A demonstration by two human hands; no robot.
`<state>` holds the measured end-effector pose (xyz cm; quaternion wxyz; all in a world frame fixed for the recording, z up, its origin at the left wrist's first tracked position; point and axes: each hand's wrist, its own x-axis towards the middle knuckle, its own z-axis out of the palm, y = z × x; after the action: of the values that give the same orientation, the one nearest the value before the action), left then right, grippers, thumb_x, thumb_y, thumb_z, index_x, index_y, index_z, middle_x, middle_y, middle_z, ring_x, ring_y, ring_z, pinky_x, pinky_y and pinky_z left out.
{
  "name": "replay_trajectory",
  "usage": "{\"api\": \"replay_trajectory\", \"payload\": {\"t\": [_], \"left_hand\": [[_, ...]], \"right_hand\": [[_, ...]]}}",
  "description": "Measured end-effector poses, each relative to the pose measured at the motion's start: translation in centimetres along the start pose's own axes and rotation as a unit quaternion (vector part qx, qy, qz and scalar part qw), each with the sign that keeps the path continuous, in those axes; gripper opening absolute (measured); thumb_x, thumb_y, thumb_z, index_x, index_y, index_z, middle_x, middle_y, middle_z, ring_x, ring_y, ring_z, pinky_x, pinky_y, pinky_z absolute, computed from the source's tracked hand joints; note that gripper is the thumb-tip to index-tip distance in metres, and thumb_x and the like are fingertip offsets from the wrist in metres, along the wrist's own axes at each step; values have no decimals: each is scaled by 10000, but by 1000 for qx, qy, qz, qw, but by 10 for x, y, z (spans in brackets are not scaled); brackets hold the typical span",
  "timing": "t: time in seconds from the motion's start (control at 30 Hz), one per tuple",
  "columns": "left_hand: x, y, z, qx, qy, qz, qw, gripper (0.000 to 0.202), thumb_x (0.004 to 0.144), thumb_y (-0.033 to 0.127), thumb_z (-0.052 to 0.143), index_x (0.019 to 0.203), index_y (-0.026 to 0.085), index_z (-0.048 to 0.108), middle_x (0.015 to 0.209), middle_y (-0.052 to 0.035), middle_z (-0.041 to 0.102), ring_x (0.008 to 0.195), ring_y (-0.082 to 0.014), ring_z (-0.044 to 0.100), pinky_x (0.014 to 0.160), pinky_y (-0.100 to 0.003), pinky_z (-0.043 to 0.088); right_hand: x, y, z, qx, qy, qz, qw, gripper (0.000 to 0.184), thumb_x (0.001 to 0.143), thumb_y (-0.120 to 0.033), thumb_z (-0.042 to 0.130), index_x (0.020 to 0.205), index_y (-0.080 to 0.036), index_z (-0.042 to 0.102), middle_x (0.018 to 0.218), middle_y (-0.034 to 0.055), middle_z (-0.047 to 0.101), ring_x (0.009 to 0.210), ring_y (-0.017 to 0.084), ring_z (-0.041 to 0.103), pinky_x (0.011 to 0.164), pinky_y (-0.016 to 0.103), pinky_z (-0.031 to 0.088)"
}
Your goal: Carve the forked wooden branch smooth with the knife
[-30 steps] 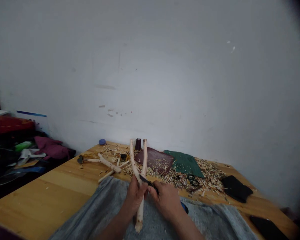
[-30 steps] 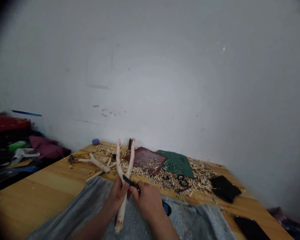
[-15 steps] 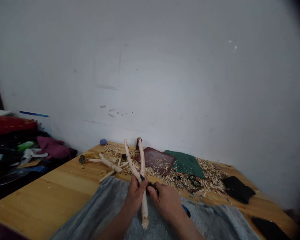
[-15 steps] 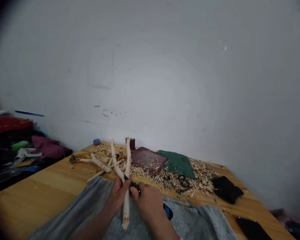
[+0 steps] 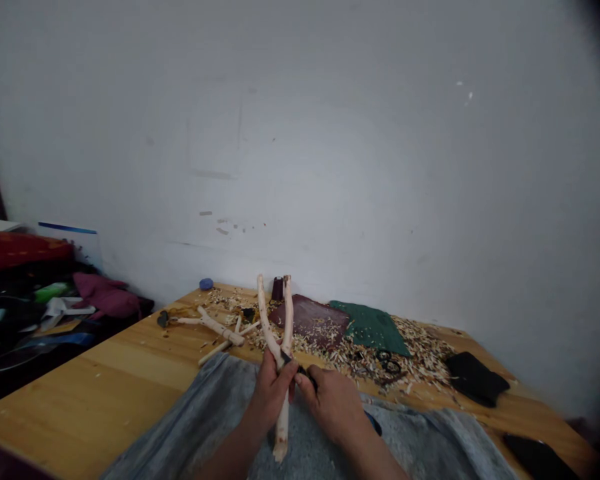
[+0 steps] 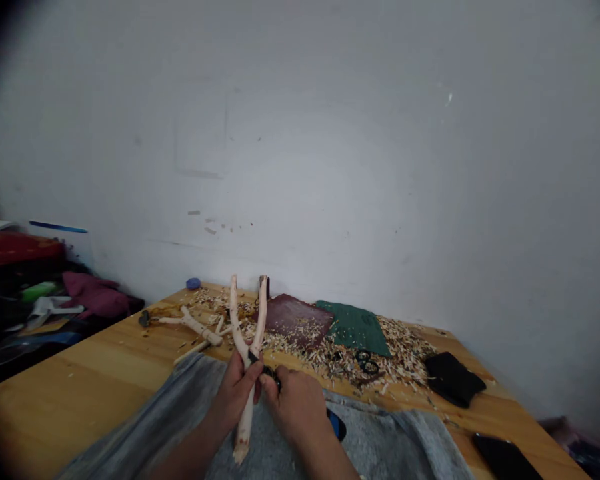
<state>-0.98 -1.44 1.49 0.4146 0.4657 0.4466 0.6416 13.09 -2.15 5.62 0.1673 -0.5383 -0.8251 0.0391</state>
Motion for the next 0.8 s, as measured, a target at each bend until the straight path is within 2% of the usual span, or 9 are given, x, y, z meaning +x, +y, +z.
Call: {"api": "replay_trajectory", "payload": {"t": [0.1, 0.27, 0.43, 0.57, 0.8], "left_hand": [[-2, 5, 1, 24, 4, 19, 1000, 401, 769, 511, 642, 970, 233, 435, 572, 121, 457, 394, -73, 430, 386, -193, 359], [-1, 5, 2, 44, 12, 10, 999, 348, 782, 498, 615, 907, 234, 425, 519, 128, 441, 375, -72, 414, 376, -187, 348], [-1, 3, 4, 56, 40, 15, 998, 343, 779, 466, 623, 944, 229, 437, 524, 123, 454, 368, -81, 414, 360, -195, 340], [-2, 4, 4, 53, 36, 8, 998, 409, 793, 479, 599, 1062, 217, 437, 506, 121, 461, 371, -104, 426, 361, -212, 362], [1, 2, 3, 36, 29, 18, 999, 401, 778, 501, 603, 1014, 221, 440, 548, 116, 473, 378, -96, 436, 362, -212, 373]], "right_hand": [[0, -2, 0, -9, 3, 7, 1000, 463, 993, -489, 309, 925, -222, 681, 866, 79, 744, 804, 234, 696, 631, 275, 403], [0, -4, 3, -16, 10, 23, 1000, 449, 993, -479, 308, 940, -219, 670, 873, 79, 742, 805, 244, 697, 646, 291, 423], [1, -5, 5, -29, 9, 42, 999, 448, 989, -479, 315, 966, -207, 671, 893, 98, 739, 816, 265, 696, 646, 302, 419], [2, -4, 4, 23, -1, 40, 999, 465, 995, -477, 305, 914, -215, 680, 865, 84, 742, 816, 236, 695, 635, 274, 392], [1, -1, 4, 60, -10, 14, 998, 477, 994, -480, 305, 893, -213, 687, 854, 86, 740, 802, 220, 688, 609, 266, 342]]}}
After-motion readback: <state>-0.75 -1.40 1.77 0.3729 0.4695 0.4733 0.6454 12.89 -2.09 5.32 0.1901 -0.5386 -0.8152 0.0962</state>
